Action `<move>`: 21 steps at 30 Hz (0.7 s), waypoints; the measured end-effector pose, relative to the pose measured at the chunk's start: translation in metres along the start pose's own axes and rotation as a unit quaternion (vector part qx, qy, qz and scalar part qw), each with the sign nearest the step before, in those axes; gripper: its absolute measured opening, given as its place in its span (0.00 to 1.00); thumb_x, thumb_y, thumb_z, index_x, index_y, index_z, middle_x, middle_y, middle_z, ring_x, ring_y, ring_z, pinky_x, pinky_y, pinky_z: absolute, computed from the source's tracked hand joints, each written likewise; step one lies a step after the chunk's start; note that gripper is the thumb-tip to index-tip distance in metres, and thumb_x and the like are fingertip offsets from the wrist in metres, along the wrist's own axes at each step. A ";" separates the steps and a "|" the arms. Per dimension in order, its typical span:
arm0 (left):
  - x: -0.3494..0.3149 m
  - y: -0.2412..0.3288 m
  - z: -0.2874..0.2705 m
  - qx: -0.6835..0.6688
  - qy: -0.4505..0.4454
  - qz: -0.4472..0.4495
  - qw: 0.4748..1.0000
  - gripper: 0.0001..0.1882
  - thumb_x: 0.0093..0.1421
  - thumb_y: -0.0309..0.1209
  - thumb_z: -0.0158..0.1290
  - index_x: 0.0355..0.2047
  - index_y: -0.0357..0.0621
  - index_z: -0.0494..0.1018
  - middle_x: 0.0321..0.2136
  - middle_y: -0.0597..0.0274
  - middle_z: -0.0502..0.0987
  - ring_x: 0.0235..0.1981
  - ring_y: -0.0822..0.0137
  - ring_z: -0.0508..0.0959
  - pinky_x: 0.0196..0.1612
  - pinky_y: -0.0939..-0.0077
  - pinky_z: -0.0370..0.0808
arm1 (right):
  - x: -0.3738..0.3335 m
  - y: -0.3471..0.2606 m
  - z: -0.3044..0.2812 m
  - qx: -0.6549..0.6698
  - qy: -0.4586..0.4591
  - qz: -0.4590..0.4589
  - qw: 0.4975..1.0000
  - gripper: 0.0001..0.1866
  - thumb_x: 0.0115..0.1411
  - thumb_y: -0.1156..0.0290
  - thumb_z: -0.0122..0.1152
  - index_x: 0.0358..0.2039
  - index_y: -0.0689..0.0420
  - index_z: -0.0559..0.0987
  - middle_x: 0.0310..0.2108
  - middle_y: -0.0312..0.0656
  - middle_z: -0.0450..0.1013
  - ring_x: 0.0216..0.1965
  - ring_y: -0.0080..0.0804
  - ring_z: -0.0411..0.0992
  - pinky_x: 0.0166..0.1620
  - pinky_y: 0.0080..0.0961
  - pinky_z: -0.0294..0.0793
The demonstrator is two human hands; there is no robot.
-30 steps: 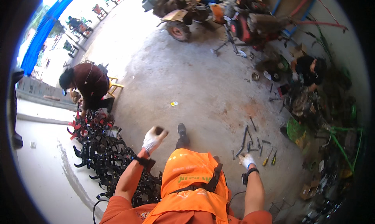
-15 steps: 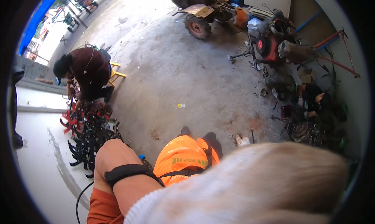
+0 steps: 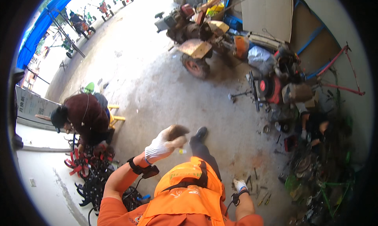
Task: The person handles a green metal frame and a yellow metal frame in a workshop, lifting and positioning them near engines. The person also picks up and organizes various tools on the floor.
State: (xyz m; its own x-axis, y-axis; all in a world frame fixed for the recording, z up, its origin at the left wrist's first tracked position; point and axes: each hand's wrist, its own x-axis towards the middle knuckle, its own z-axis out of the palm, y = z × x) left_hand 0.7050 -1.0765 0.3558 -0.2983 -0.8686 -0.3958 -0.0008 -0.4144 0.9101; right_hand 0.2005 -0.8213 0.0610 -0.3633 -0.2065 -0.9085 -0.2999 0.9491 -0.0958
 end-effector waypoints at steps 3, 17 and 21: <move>0.072 0.008 -0.044 0.014 0.047 -0.047 0.998 0.16 0.74 0.34 0.57 0.54 0.34 0.80 0.32 0.66 0.79 0.30 0.76 0.78 0.36 0.76 0.81 | 0.002 -0.136 -0.021 -0.234 0.064 -0.196 0.950 0.40 0.70 0.37 0.60 0.59 0.66 0.83 0.54 0.67 0.81 0.58 0.65 0.79 0.60 0.49 0.78; 0.353 0.078 -0.178 0.001 0.161 -0.023 0.987 0.18 0.77 0.41 0.56 0.53 0.36 0.80 0.35 0.62 0.81 0.33 0.72 0.80 0.38 0.75 0.81 | 0.041 -0.414 -0.059 -0.052 0.099 -0.306 0.945 0.18 0.74 0.59 0.63 0.49 0.64 0.85 0.31 0.43 0.83 0.29 0.31 0.80 0.34 0.35 0.81; 0.465 0.123 -0.219 -0.032 0.140 0.027 0.989 0.23 0.77 0.41 0.57 0.60 0.33 0.75 0.42 0.60 0.82 0.35 0.70 0.81 0.42 0.71 0.83 | 0.021 -0.417 -0.084 -0.114 0.312 -0.321 0.887 0.20 0.72 0.58 0.63 0.52 0.63 0.85 0.35 0.51 0.85 0.35 0.43 0.83 0.42 0.43 0.82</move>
State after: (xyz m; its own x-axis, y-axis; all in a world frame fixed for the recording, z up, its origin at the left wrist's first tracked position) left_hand 0.7754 -1.5906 0.2572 -0.0209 -0.9275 -0.3732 0.0716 -0.3738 0.9248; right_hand 0.2440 -1.2414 0.1157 -0.4494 -0.8455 -0.2883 -0.7661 0.5308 -0.3624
